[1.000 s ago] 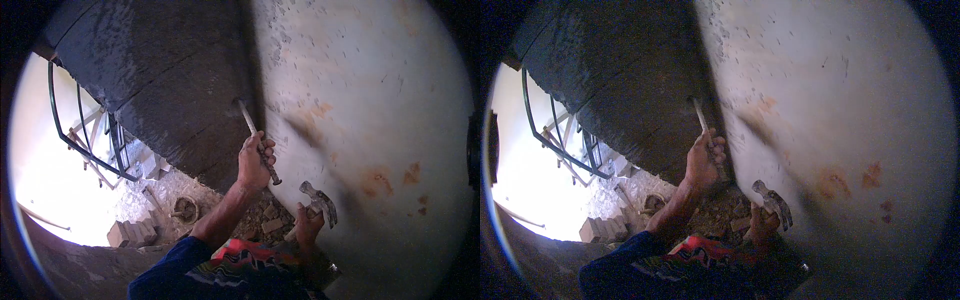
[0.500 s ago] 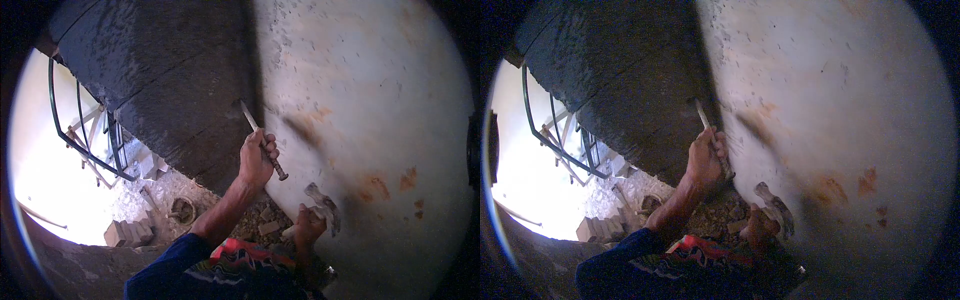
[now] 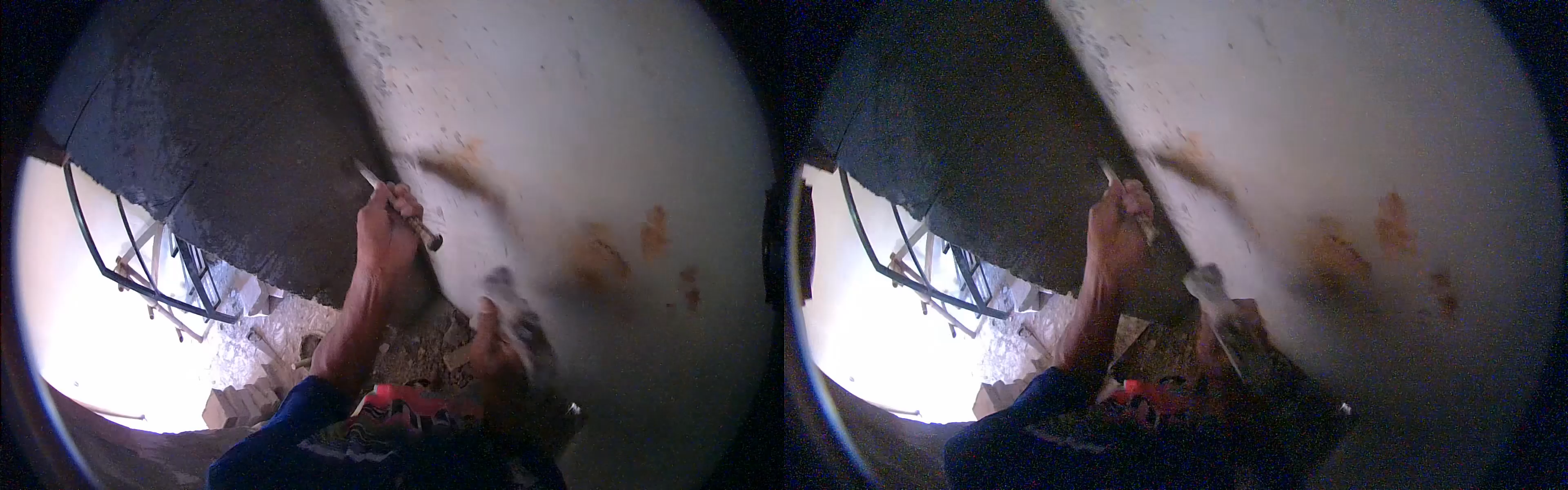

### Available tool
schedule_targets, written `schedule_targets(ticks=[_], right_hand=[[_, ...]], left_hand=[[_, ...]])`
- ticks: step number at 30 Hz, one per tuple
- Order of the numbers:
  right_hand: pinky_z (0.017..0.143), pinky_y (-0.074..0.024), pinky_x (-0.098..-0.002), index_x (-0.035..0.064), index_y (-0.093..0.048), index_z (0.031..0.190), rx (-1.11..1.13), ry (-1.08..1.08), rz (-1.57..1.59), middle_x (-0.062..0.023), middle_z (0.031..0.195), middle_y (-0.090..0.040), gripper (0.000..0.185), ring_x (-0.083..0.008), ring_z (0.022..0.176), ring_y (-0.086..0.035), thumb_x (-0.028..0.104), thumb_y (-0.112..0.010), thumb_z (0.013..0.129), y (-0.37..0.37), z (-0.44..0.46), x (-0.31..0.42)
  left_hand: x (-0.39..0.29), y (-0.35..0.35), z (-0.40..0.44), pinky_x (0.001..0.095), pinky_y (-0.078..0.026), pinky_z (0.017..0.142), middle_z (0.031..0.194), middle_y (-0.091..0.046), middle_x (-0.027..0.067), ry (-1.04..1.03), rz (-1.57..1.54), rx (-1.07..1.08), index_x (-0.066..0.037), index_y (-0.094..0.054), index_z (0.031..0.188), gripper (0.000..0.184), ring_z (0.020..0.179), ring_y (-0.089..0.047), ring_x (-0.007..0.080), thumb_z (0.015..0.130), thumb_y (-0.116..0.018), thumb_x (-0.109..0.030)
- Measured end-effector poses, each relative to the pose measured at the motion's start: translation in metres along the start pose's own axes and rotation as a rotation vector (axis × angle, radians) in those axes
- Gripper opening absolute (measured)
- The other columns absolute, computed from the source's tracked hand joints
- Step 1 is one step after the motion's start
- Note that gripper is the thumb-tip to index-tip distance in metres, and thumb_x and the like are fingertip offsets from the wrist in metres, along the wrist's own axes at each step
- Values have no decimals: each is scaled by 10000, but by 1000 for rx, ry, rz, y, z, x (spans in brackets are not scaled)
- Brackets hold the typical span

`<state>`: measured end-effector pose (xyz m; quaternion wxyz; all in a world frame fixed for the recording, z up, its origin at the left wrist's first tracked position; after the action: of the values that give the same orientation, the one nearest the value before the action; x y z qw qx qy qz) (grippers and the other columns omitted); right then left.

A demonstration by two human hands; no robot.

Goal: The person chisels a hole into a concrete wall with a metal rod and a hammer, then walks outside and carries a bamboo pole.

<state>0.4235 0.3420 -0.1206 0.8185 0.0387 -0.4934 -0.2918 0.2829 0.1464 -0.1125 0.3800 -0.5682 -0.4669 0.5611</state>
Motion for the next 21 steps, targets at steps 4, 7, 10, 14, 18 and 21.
schedule_targets(ticks=[4, 7, 10, 14, 18, 21], right_hand=[[758, -473, -332, -21, -597, 888, -260, -205, 770, -139, 813, -617, 249, -230, 749, -592, 225, -598, 846, 30, -14, -53], [772, -471, -329, -16, -598, 872, 78, -1, 93, -135, 802, -614, 239, -232, 739, -590, 222, -593, 850, -33, 15, -18], [786, -468, -326, -12, -600, 856, 82, -50, -82, -131, 791, -611, 231, -234, 728, -588, 219, -588, 854, -42, 17, -23], [804, -465, -322, -6, -601, 835, -198, -276, 714, -126, 777, -606, 224, -237, 714, -585, 216, -581, 859, 16, -15, -67], [823, -462, -318, 0, -603, 814, 69, -88, 187, -121, 763, -602, 220, -240, 699, -583, 212, -574, 864, -41, 3, -35], [837, -459, -315, 5, -605, 798, 50, -57, -81, -117, 753, -599, 219, -242, 689, -581, 210, -570, 868, -39, 9, -27]], left_hand=[[3, -3, 4, 262, -395, 567, 798, -442, 74, -3, 16, 26, -12, -399, 910, 156, 626, -378, 129, 961, -359, -154], [5, -2, 10, 259, -402, 569, 799, -441, 73, 49, -34, 87, -12, -406, 902, 159, 622, -378, 128, 962, -357, -151], [-12, 11, 29, 260, -413, 564, 791, -437, 67, -93, 533, 120, -13, -407, 878, 190, 610, -386, 129, 965, -358, -173], [9, 2, 10, 254, -409, 556, 773, -432, 56, 37, -42, 11, -23, -407, 863, 202, 601, -389, 122, 967, -360, -190], [7, 17, 19, 253, -403, 562, 772, -424, 54, 49, -68, 33, -28, -400, 872, 202, 603, -385, 122, 968, -358, -201], [-11, -1, 24, 263, -392, 584, 752, -369, 51, -318, 1273, 201, -16, -396, 868, 126, 637, -367, 133, 949, -368, -109]])
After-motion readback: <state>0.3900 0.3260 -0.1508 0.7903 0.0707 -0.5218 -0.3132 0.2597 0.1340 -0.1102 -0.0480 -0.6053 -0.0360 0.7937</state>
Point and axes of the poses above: each hand's wrist, its own z-axis towards the middle knuckle, its own y-axis out of the back of the hand, x = y × z, the point moved 10 cm from there along z, towards the middle knuckle
